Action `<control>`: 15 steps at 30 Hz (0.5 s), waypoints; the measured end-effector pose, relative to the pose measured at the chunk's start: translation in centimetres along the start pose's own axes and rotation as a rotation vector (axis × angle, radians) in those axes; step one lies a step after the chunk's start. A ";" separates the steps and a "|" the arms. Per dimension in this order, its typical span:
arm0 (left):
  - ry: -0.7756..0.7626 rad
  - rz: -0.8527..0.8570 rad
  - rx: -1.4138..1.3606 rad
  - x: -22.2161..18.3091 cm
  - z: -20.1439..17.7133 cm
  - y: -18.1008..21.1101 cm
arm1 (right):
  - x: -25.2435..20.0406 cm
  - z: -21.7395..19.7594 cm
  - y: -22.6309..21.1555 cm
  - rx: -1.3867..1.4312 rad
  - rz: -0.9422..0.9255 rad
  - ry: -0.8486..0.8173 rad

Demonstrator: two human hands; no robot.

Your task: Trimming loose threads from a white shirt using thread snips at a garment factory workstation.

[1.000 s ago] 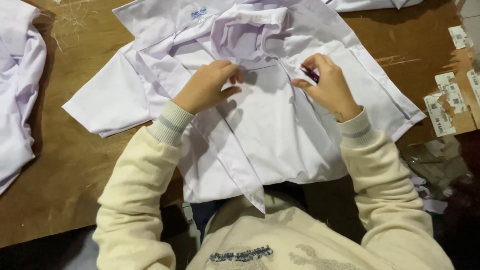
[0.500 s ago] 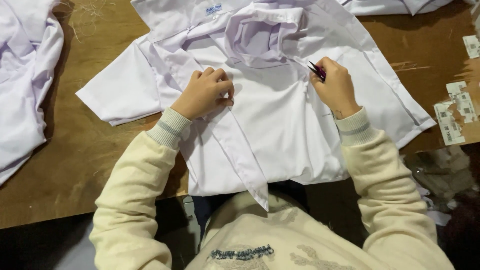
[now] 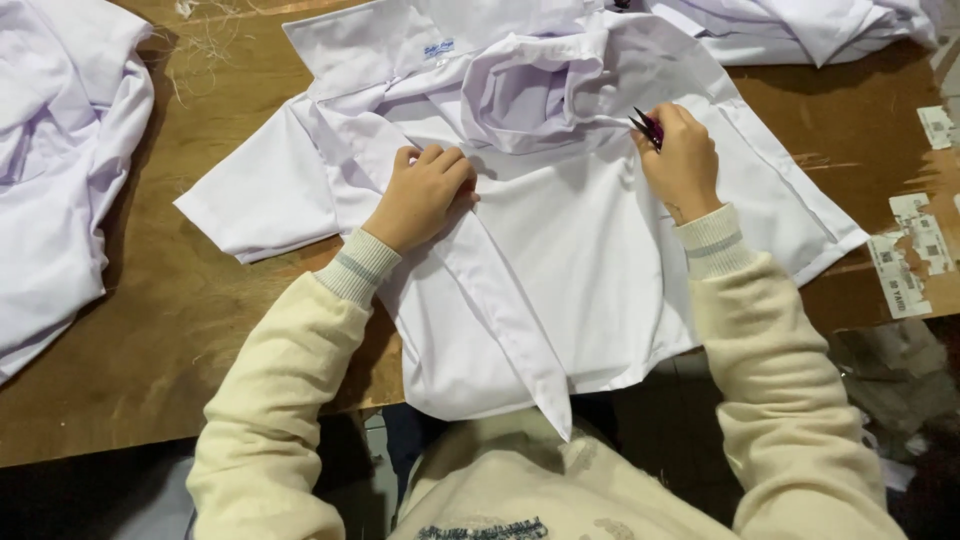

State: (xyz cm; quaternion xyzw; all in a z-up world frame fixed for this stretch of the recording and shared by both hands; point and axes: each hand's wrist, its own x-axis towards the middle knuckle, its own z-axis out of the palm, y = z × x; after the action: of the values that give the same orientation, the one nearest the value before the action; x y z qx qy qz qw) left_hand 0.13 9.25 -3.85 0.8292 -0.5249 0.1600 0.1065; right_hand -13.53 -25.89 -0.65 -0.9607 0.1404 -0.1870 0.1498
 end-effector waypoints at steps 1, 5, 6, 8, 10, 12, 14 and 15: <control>0.016 -0.017 -0.019 0.4 -0.2 0.1 | 0.4 0.3 0.2 -0.022 0.007 0.025; 0.020 -0.040 -0.096 1.0 -1.5 -0.1 | 0.8 0.9 0.9 -0.051 -0.005 0.083; 0.022 -0.040 -0.093 0.8 -2.2 -0.8 | -0.1 -0.3 -0.5 -0.050 -0.006 0.085; 0.124 -0.131 -0.225 0.9 -3.7 -2.2 | -1.1 -2.8 -3.2 0.059 -0.091 0.168; 0.238 -0.207 -0.255 0.6 -4.8 -4.7 | -3.0 -3.8 -5.4 0.110 -0.126 0.208; 0.358 -0.273 -0.284 0.1 -5.2 -7.3 | -5.0 -4.1 -7.4 0.159 -0.161 0.256; 0.520 -0.482 -0.229 -0.7 -5.0 -10.1 | -7.4 -3.5 -9.4 0.356 -0.140 0.053; 0.527 -0.475 -0.227 -1.0 -4.2 -11.1 | -8.4 -3.5 -10.6 0.355 -0.142 0.062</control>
State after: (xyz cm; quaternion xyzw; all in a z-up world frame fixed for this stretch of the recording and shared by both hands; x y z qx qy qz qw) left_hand 9.14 16.27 -0.46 0.8411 -0.2869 0.2797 0.3634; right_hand -20.13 -14.24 3.42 -0.9205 0.0415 -0.2484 0.2988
